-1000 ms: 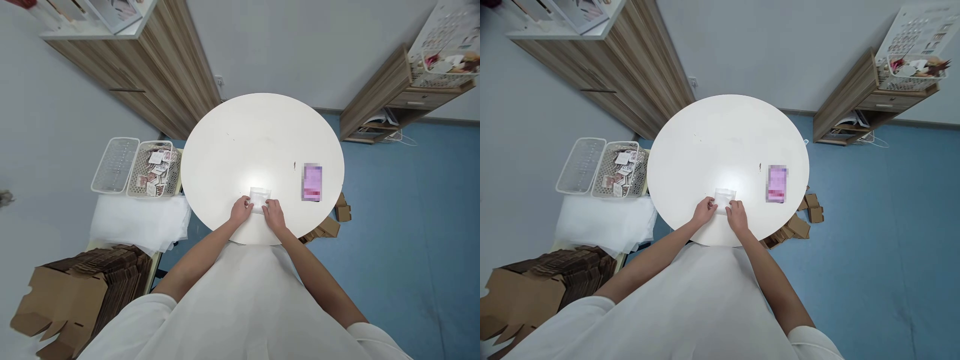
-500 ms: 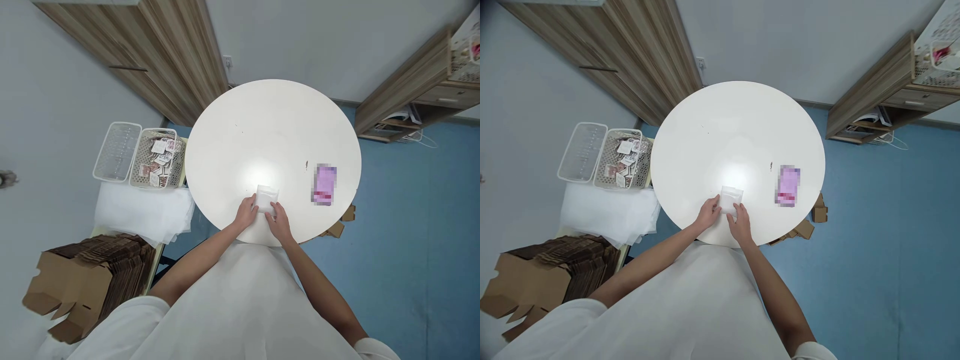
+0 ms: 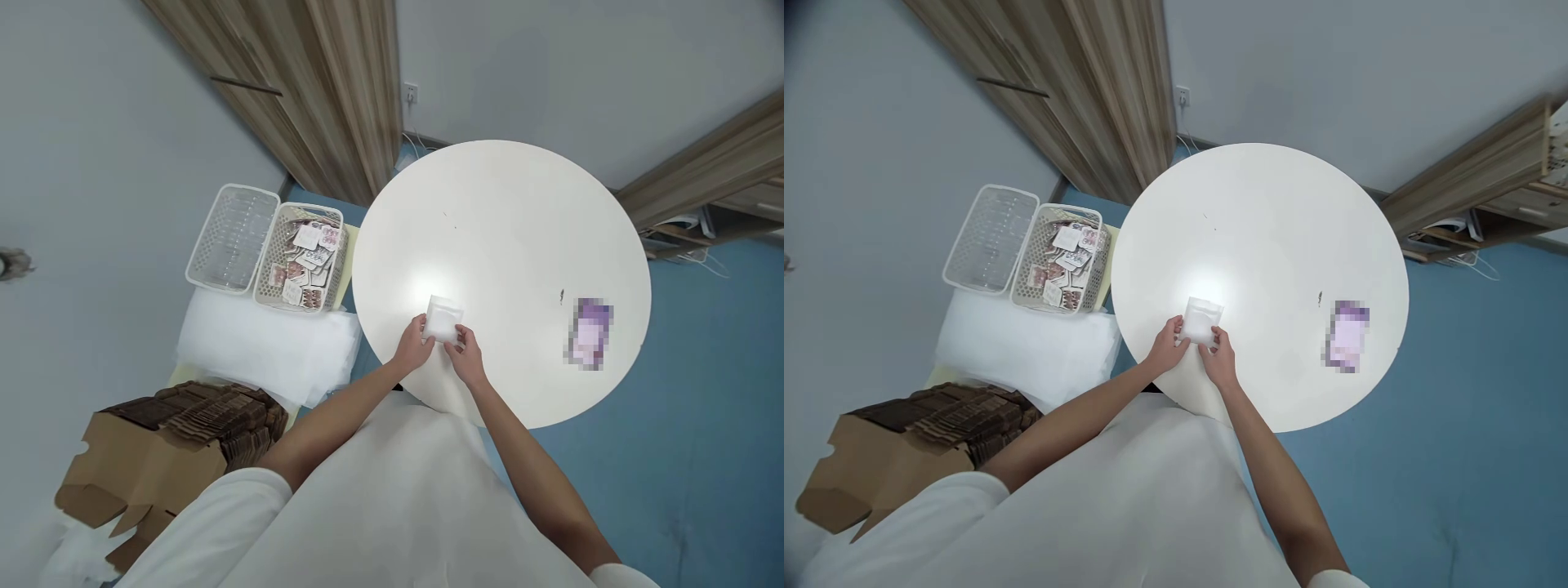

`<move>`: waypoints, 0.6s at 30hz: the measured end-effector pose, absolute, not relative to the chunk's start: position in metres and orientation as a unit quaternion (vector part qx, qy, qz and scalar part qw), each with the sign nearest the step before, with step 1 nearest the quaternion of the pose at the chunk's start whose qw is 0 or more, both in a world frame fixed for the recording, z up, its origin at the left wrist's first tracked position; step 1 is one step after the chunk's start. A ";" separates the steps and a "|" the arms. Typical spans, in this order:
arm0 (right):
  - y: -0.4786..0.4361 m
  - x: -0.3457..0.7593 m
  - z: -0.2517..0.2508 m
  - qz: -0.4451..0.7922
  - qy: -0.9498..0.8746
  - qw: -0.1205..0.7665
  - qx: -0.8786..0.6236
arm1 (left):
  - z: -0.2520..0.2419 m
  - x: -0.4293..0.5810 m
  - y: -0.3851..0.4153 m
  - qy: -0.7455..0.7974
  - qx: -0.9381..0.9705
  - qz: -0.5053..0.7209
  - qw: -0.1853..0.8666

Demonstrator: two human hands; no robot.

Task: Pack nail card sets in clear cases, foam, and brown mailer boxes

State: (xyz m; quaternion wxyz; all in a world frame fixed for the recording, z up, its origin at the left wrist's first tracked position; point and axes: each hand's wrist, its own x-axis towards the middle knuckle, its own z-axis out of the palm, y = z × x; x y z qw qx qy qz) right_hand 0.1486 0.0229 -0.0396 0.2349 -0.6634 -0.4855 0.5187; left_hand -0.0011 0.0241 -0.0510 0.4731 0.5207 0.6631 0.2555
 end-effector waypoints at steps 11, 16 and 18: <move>0.083 0.019 -0.048 0.556 -0.499 0.263 -0.611 | -0.062 -0.123 0.066 0.693 0.473 0.315 0.442; 0.109 -0.008 -0.048 0.585 -0.471 0.287 -0.594 | -0.069 -0.148 0.089 0.696 0.465 0.342 0.428; 0.119 -0.016 -0.047 0.592 -0.463 0.298 -0.588 | -0.072 -0.153 0.097 0.695 0.459 0.349 0.430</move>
